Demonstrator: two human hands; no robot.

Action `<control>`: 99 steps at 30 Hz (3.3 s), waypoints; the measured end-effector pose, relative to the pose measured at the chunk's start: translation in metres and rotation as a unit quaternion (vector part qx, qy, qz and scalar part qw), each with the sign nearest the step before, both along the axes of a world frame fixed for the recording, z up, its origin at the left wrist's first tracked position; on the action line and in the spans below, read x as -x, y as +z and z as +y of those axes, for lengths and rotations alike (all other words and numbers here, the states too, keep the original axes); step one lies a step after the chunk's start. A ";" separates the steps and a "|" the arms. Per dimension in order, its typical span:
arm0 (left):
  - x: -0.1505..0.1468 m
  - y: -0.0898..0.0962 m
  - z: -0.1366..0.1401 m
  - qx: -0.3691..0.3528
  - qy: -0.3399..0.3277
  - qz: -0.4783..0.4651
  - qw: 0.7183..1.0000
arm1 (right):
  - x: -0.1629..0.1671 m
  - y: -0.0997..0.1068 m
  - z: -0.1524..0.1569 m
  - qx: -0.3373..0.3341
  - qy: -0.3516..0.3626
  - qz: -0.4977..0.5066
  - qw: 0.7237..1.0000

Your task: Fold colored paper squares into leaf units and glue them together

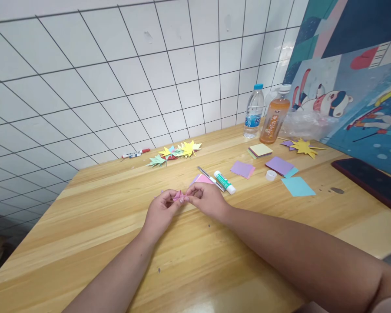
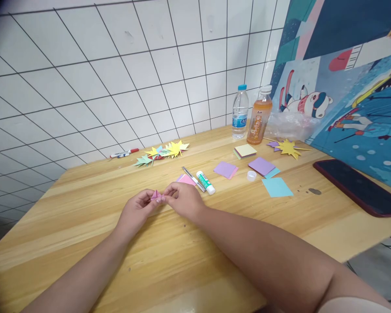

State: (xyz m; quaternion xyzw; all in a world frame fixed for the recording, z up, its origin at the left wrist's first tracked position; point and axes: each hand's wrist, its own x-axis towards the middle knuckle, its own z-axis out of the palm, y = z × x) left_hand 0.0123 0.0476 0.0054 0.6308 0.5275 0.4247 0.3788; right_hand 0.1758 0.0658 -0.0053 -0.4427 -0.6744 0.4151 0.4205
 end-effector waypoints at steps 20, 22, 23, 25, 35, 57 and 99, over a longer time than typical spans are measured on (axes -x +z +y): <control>0.000 0.001 0.000 0.010 -0.002 -0.004 1.000 | -0.001 0.002 0.002 0.013 0.009 0.000 1.000; 0.000 0.001 0.000 0.003 -0.003 -0.015 1.000 | -0.001 0.000 0.001 0.006 0.018 -0.021 1.000; 0.000 0.002 0.000 0.001 -0.004 -0.018 1.000 | -0.001 -0.001 0.001 0.002 0.022 -0.033 0.999; 0.000 0.003 0.000 0.004 -0.009 -0.019 1.000 | -0.001 -0.004 0.000 -0.008 0.023 -0.050 0.998; -0.003 0.005 -0.001 0.016 -0.036 -0.007 0.999 | -0.002 -0.002 -0.001 -0.031 0.014 -0.085 0.996; -0.001 0.002 0.000 0.042 -0.034 0.002 0.999 | -0.002 0.001 -0.002 -0.035 0.009 -0.071 0.997; -0.001 0.001 -0.001 0.027 -0.023 0.031 0.999 | -0.001 -0.006 0.003 -0.040 0.021 -0.024 0.999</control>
